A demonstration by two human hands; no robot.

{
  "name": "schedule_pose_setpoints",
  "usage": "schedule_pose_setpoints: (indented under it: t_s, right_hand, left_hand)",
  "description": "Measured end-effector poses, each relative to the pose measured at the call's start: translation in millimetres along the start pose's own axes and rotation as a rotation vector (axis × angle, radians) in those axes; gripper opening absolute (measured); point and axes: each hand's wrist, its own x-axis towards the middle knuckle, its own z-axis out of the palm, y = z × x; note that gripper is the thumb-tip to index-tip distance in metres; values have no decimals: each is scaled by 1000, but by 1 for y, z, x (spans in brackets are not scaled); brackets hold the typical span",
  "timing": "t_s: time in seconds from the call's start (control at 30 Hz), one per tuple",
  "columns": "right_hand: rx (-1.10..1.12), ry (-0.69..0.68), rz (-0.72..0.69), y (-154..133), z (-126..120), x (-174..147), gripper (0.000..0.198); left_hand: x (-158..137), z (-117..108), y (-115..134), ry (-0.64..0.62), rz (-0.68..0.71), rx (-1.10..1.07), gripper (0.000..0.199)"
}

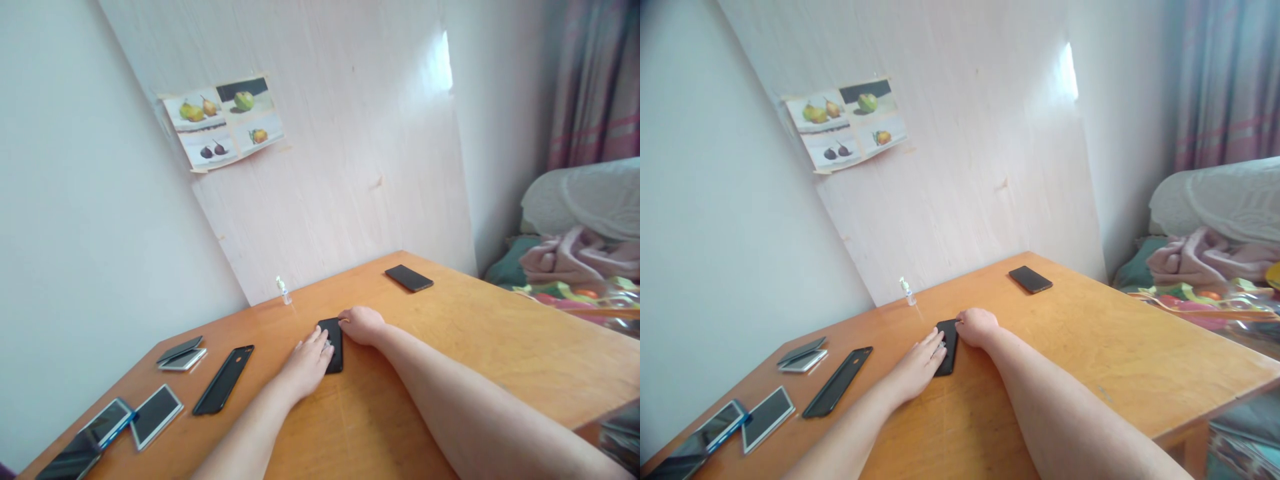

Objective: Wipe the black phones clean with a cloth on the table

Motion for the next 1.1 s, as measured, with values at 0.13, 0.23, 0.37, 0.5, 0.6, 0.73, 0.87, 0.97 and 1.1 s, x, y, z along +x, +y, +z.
schedule_pose_setpoints:
  t_s: [0.13,0.23,0.37,0.5,0.6,0.73,0.87,0.97,1.1]
  right_hand:
    - [15,11,20,1,1,0,35]
    - [17,17,27,1,1,0,40]
    - [8,-10,-7,0,0,-2,41]
    - [-23,-34,-21,-3,-2,-5,40]
    - [-54,-34,-10,-4,-3,-7,40]
    - [-78,-36,-28,-7,0,-11,37]
    - [-62,10,-44,-12,3,-15,32]
    - [-29,61,-74,-19,3,-19,31]
    - [143,122,-176,-33,3,-29,34]
  left_hand:
    - [-16,-8,-11,62,-33,-115,68]
    - [-30,-16,-13,111,-170,-102,77]
    - [-45,-17,-5,86,-197,-17,84]
    - [-50,-12,3,91,-149,-9,80]
    - [-49,-12,2,124,-122,-45,65]
    - [-48,-14,-4,212,-82,-101,42]
    - [-46,-13,-12,284,-67,-208,17]
    - [-42,-12,-17,341,-78,-455,12]
    - [-40,-15,-17,384,-125,-689,22]
